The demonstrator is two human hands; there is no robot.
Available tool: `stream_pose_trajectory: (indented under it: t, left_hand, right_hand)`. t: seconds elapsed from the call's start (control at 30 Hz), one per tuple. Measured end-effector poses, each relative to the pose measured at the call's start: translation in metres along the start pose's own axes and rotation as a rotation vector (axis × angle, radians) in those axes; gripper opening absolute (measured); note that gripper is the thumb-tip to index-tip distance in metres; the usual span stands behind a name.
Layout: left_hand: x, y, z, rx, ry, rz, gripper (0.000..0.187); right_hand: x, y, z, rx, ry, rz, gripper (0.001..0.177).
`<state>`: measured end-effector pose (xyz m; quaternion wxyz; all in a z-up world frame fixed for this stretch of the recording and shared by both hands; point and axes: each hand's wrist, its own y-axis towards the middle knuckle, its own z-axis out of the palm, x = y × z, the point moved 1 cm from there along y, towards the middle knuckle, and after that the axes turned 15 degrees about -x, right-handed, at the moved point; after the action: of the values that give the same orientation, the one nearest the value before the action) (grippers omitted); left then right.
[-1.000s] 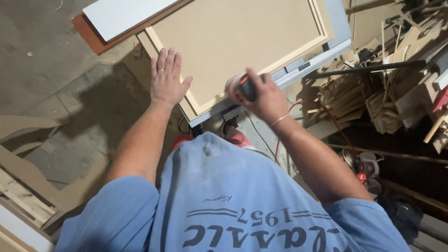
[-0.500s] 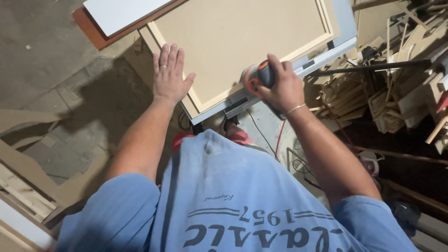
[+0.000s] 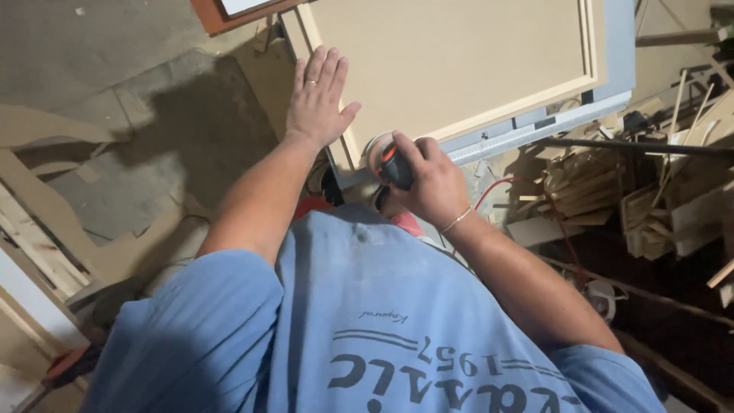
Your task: The person is sanding a wooden panel and frame using an orbital sander, then inspecting and handling the frame.
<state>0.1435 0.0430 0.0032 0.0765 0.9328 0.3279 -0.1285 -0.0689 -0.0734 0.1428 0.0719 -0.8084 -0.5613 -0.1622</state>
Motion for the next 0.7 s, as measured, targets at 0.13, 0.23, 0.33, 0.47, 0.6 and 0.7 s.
stream_pose_trajectory:
  t: [0.13, 0.23, 0.33, 0.47, 0.6, 0.7]
  left_hand:
    - [0.003, -0.001, 0.009, -0.023, 0.010, 0.001, 0.084]
    - [0.006, -0.003, 0.017, -0.092, -0.023, 0.012, 0.083]
    - [0.006, -0.004, 0.019, -0.104, -0.029, 0.020, 0.083]
    - [0.004, -0.003, 0.015, -0.073, -0.012, 0.016, 0.083]
    - [0.003, -0.003, 0.014, -0.041, 0.038, 0.010, 0.084]
    - [0.004, -0.003, 0.015, -0.044, 0.025, 0.011, 0.084]
  right_hand:
    - [0.013, -0.001, 0.003, -0.018, -0.014, -0.047, 0.087]
    - [0.020, 0.000, 0.003, -0.068, 0.059, -0.102, 0.094]
    - [0.026, 0.003, 0.005, 0.011, 0.038, -0.118, 0.095]
    - [0.037, 0.009, 0.006, 0.075, 0.004, -0.139, 0.093]
    - [0.040, 0.015, 0.007, 0.071, -0.013, -0.161, 0.090]
    - [0.042, 0.017, 0.007, 0.084, 0.007, -0.174, 0.093]
